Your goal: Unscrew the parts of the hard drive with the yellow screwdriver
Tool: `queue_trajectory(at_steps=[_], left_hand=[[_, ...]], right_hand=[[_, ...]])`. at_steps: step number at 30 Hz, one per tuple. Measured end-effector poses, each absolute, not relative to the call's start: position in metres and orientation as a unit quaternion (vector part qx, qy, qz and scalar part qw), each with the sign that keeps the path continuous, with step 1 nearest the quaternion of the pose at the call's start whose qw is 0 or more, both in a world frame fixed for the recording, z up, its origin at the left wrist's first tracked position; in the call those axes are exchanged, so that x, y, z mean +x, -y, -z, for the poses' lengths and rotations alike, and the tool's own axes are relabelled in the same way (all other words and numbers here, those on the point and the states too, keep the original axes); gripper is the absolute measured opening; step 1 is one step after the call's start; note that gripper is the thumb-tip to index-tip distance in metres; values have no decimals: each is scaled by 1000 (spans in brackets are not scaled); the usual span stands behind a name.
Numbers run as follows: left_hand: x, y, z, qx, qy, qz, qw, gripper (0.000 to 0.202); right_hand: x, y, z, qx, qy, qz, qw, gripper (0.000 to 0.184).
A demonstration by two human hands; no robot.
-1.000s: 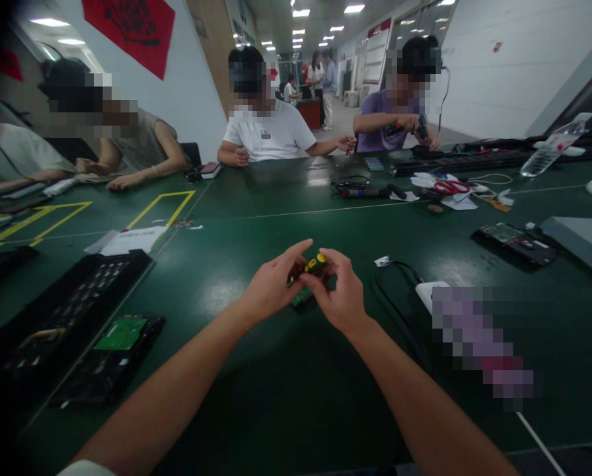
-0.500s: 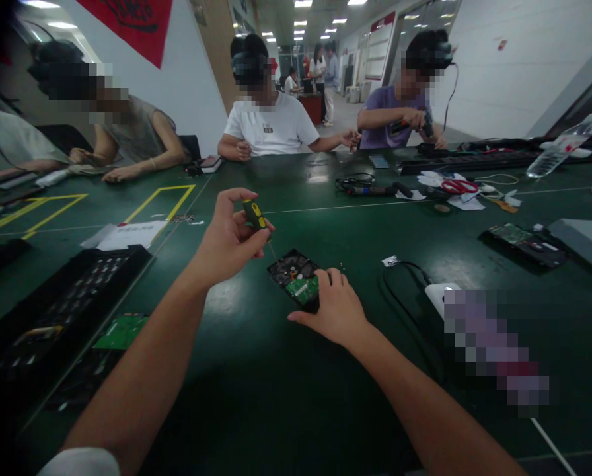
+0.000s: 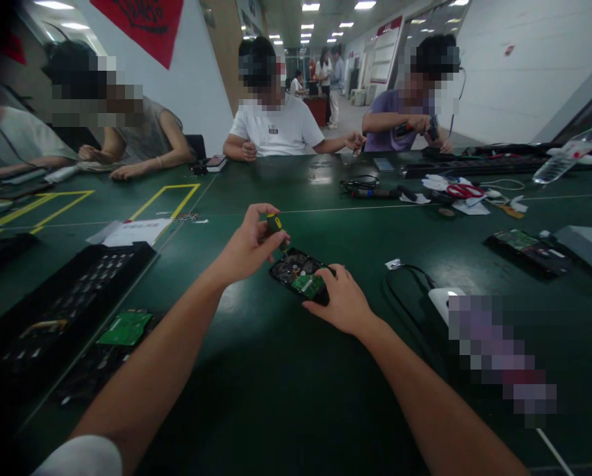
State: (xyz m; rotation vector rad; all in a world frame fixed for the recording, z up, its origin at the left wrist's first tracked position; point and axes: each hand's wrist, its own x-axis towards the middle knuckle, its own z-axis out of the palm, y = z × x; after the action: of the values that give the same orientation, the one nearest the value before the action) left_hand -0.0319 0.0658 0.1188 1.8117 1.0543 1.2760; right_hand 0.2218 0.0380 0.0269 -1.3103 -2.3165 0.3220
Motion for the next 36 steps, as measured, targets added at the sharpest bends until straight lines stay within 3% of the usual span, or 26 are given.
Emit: queue_trajectory(at_steps=[12, 19, 36], left_hand=[[-21, -68, -106, 680, -374, -484, 404, 40], [-17, -71, -103, 670, -368, -500, 408, 38], [-17, -74, -95, 678, -372, -492, 400, 37]], right_hand=[[225, -38, -30, -470, 844, -146, 213, 66], [225, -39, -31, -459, 843, -149, 238, 49], [225, -40, -31, -455, 850, -153, 219, 55]])
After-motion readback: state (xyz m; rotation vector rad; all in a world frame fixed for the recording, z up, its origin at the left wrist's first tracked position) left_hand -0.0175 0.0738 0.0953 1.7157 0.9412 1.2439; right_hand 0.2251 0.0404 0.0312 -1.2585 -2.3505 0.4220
